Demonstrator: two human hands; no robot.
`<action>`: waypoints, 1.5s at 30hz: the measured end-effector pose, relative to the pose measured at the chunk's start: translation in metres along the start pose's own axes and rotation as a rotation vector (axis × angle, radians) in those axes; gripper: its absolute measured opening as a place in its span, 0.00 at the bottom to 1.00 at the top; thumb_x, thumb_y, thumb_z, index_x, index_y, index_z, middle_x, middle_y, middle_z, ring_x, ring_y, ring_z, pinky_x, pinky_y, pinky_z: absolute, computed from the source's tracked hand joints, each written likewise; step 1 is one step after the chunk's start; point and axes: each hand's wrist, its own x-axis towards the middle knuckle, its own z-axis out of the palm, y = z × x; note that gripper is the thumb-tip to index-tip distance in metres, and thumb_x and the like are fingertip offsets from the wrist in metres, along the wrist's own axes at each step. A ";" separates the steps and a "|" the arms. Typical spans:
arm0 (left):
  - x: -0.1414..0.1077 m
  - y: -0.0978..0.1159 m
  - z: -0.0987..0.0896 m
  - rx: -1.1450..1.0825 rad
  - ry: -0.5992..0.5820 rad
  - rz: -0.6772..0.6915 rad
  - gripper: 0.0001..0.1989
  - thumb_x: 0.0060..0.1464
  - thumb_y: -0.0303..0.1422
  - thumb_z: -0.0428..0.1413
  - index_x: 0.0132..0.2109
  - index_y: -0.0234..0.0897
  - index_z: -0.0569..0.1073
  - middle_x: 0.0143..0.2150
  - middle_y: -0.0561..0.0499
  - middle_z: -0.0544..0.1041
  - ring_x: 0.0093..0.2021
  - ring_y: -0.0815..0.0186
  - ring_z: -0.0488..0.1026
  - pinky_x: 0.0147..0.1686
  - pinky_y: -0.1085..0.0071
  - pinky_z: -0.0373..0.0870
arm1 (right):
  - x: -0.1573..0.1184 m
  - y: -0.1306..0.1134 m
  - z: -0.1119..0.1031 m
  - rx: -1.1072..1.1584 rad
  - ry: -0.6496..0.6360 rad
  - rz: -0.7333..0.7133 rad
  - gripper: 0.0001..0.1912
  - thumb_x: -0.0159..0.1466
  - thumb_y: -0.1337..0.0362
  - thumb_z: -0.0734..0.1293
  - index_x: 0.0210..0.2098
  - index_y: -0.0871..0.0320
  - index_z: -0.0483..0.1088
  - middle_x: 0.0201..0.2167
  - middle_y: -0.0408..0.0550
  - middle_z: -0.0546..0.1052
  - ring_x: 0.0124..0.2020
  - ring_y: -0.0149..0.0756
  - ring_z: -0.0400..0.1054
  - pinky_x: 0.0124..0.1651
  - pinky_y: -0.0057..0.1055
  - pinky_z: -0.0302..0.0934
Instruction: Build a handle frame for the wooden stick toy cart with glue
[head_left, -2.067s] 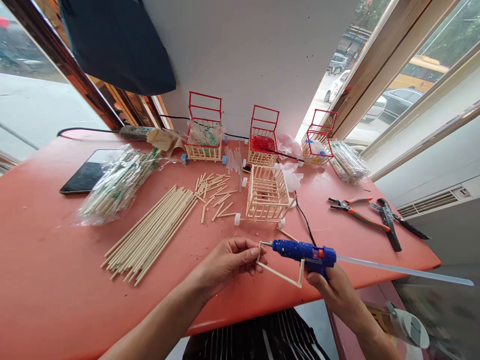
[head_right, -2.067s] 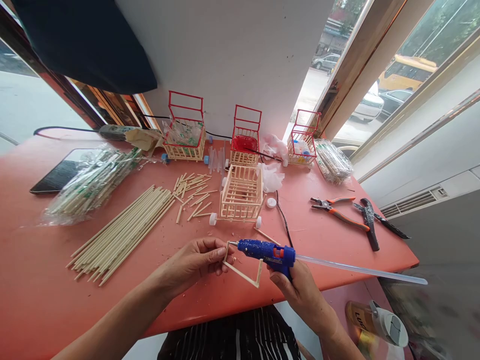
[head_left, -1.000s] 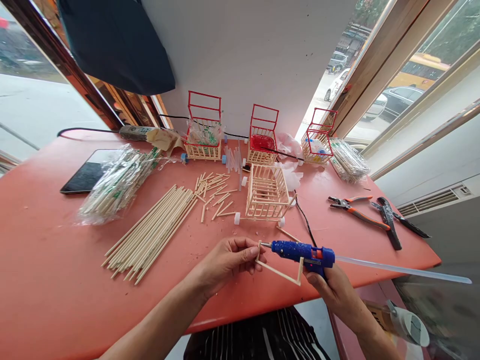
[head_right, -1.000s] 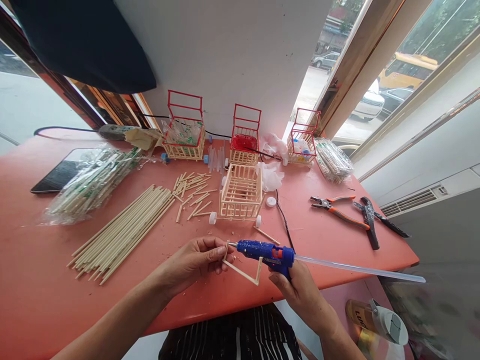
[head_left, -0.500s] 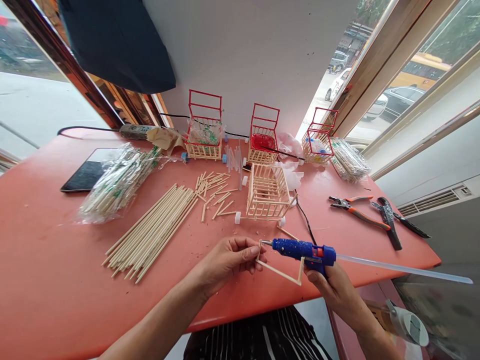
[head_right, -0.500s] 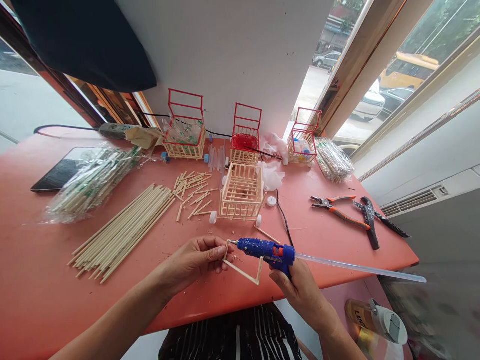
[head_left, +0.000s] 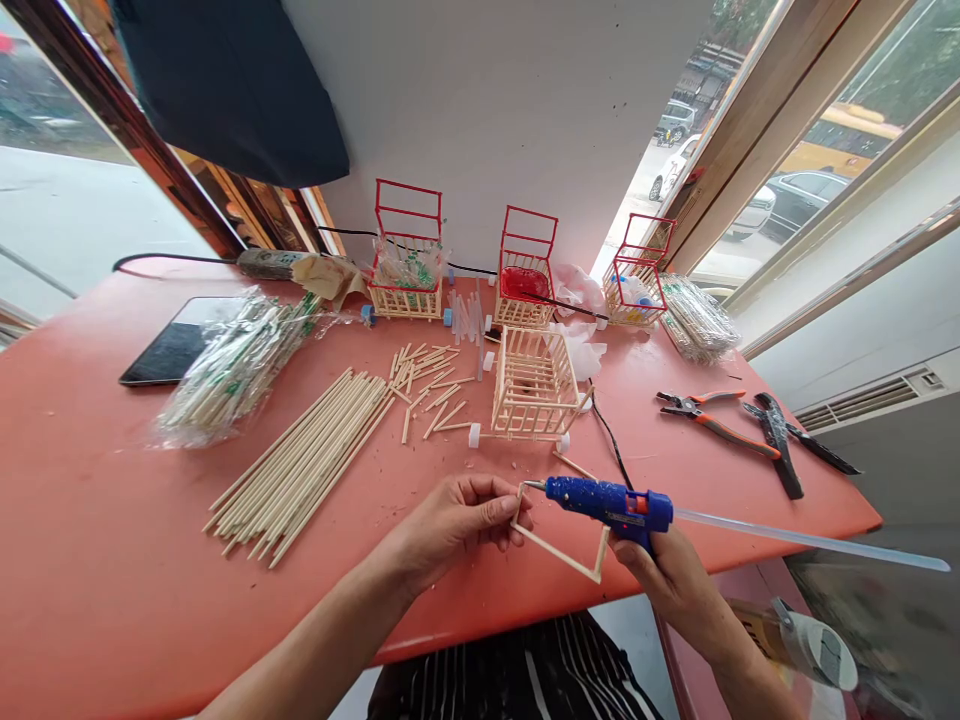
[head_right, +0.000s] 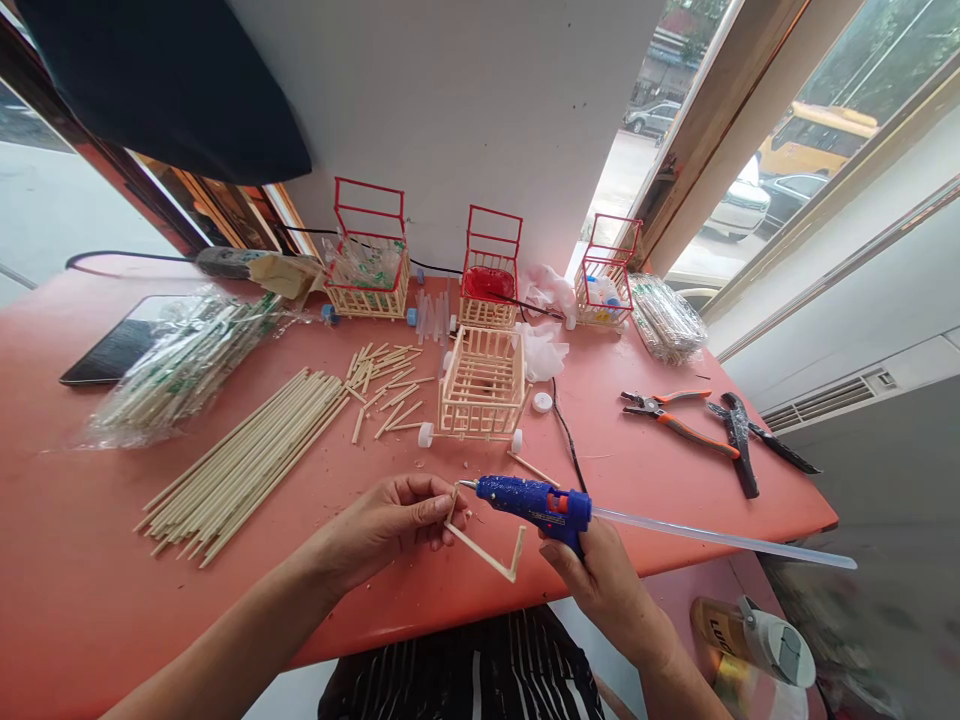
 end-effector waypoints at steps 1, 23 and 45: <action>0.000 0.000 0.000 0.003 -0.001 0.000 0.19 0.40 0.42 0.74 0.31 0.32 0.80 0.28 0.49 0.81 0.24 0.71 0.73 0.28 0.75 0.67 | 0.000 0.000 0.000 0.016 0.005 0.014 0.24 0.70 0.46 0.59 0.32 0.58 0.74 0.24 0.49 0.76 0.25 0.39 0.70 0.30 0.32 0.67; 0.000 -0.002 -0.005 0.047 0.029 0.061 0.19 0.40 0.43 0.74 0.33 0.33 0.81 0.30 0.48 0.82 0.26 0.71 0.74 0.29 0.76 0.68 | 0.050 0.112 -0.116 0.512 0.554 0.766 0.30 0.62 0.36 0.65 0.29 0.58 0.72 0.22 0.53 0.77 0.19 0.36 0.69 0.19 0.30 0.57; 0.001 -0.004 -0.007 0.137 0.089 0.081 0.20 0.40 0.45 0.74 0.33 0.33 0.82 0.30 0.48 0.83 0.27 0.70 0.75 0.29 0.76 0.69 | 0.064 0.010 -0.008 -0.465 -0.138 -0.064 0.06 0.69 0.61 0.68 0.44 0.56 0.74 0.43 0.50 0.78 0.42 0.41 0.74 0.40 0.32 0.62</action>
